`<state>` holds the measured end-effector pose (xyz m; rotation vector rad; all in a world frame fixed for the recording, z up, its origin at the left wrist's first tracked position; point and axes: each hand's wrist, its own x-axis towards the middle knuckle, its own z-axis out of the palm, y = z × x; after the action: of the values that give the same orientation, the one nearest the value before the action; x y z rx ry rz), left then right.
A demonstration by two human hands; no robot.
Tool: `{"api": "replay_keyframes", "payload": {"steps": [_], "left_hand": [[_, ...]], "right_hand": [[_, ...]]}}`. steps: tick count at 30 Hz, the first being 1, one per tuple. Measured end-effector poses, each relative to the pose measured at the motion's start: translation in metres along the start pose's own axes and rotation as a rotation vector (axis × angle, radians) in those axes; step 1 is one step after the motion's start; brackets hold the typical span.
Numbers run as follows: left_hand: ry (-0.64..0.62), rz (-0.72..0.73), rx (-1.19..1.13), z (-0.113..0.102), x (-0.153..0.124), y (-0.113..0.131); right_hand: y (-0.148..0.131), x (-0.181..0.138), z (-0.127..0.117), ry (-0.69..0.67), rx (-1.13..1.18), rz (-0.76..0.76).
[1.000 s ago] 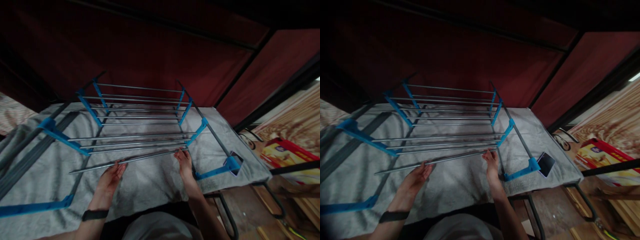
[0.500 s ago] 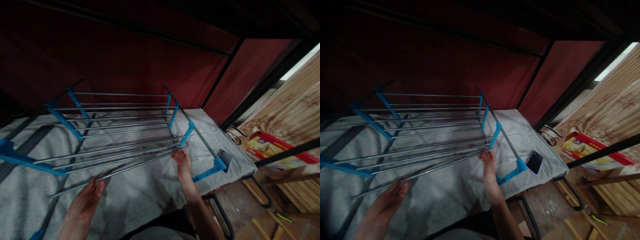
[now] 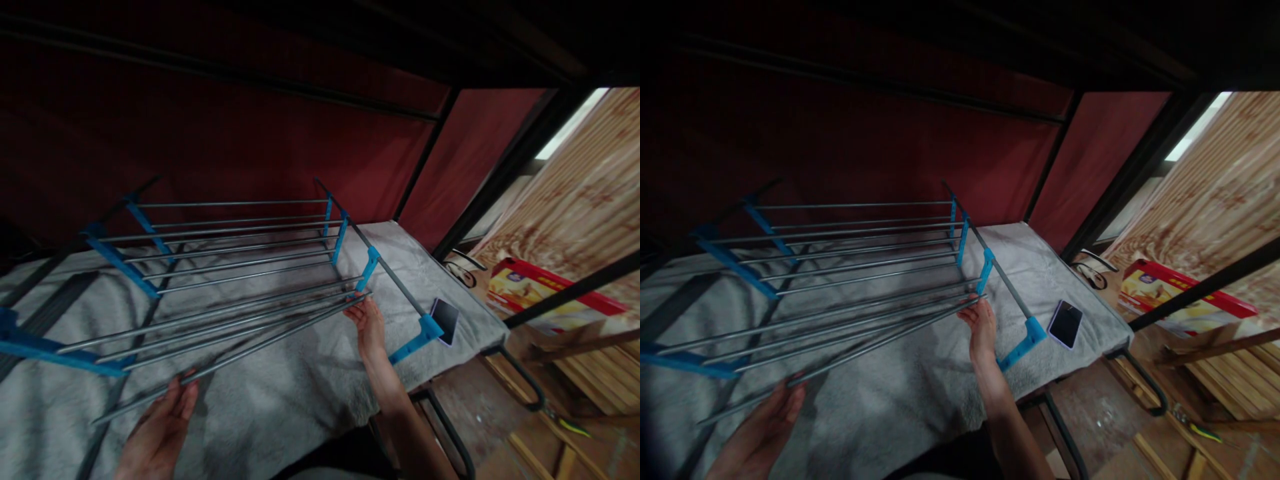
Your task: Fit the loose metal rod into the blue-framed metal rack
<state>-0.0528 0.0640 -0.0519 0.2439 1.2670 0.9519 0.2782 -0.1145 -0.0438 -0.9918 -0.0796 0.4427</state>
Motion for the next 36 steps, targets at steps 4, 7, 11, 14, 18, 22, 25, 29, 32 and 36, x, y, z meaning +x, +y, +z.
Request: {"api": "replay_keyframes", "payload": {"steps": [4, 7, 11, 14, 18, 22, 25, 29, 32, 36], "left_hand": [[0.008, 0.013, -0.003, -0.002, -0.003, -0.001], [0.008, 0.004, -0.012, 0.000, -0.007, -0.002], [0.042, 0.011, -0.019, 0.005, -0.010, -0.006], [0.043, 0.030, -0.019, 0.008, -0.011, -0.010], [0.038, 0.046, 0.006, 0.007, -0.012, -0.012], [0.015, 0.056, -0.016, 0.005, -0.011, -0.013], [-0.013, 0.083, -0.040, 0.004, -0.006, -0.014], [-0.016, 0.128, -0.104, 0.001, -0.006, -0.014], [-0.002, 0.169, -0.147, -0.001, -0.014, -0.013], [-0.032, 0.236, -0.197, -0.001, -0.026, -0.013]], "right_hand": [[0.000, -0.002, 0.000, 0.002, -0.015, -0.005], [0.001, -0.004, 0.000, -0.001, -0.013, -0.005], [0.002, -0.006, 0.000, -0.003, 0.002, 0.011], [0.003, -0.007, -0.001, 0.006, 0.005, 0.022], [0.004, -0.007, -0.004, 0.030, 0.000, 0.016], [0.004, -0.007, -0.006, 0.032, -0.006, 0.040], [0.003, -0.006, -0.007, 0.025, -0.022, 0.036], [0.002, -0.002, -0.014, 0.043, -0.029, 0.012], [0.004, 0.005, -0.029, 0.055, -0.021, 0.009], [0.010, 0.018, -0.056, 0.071, -0.034, 0.017]]}}
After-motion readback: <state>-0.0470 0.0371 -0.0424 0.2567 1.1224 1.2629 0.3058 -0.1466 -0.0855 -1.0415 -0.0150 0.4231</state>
